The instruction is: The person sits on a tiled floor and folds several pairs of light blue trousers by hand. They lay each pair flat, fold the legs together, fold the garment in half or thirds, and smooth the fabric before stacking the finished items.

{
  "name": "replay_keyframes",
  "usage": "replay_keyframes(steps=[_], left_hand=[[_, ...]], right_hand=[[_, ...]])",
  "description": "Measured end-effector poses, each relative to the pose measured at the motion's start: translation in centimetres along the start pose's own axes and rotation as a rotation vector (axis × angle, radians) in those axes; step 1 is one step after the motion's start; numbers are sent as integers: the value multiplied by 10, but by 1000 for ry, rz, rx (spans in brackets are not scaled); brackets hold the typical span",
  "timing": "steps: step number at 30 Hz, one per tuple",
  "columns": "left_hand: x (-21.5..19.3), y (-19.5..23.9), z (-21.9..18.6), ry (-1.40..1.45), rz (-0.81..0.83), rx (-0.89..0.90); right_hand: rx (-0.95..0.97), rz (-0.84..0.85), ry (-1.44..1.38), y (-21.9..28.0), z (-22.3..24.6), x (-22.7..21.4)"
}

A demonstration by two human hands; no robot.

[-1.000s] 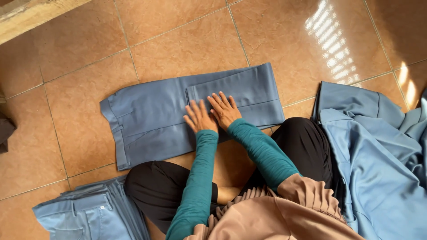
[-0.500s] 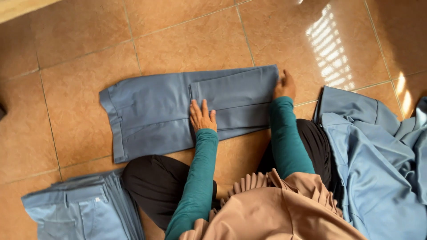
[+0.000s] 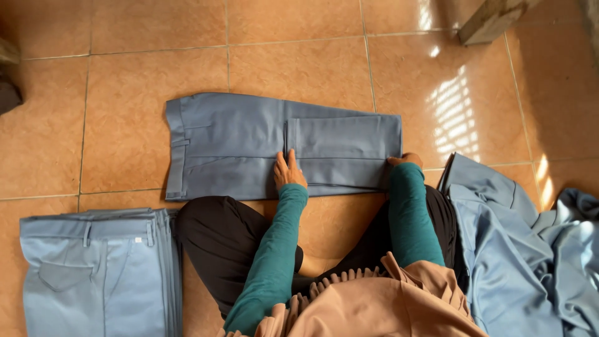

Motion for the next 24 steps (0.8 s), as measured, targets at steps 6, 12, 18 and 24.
replay_keyframes(steps=[6, 12, 18, 24], left_hand=[[-13, 60, 19, -5, 378, 7], [40, 60, 23, 70, 337, 98], [137, 76, 26, 396, 201, 311], [156, 100, 21, 592, 323, -316]], right_hand=[[-190, 139, -822, 67, 11, -52], [-322, 137, -1314, 202, 32, -104], [-661, 28, -1284, 247, 121, -143], [-668, 175, -1071, 396, 275, -114]])
Point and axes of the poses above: each hand's wrist, its own y-axis away from the middle knuckle, its own x-axis out of the palm, z = x × y, the point moved 1 cm from there along -y, towards the middle knuckle, and after that the axes turned 13 degrees about y, right-handed, at the moved point
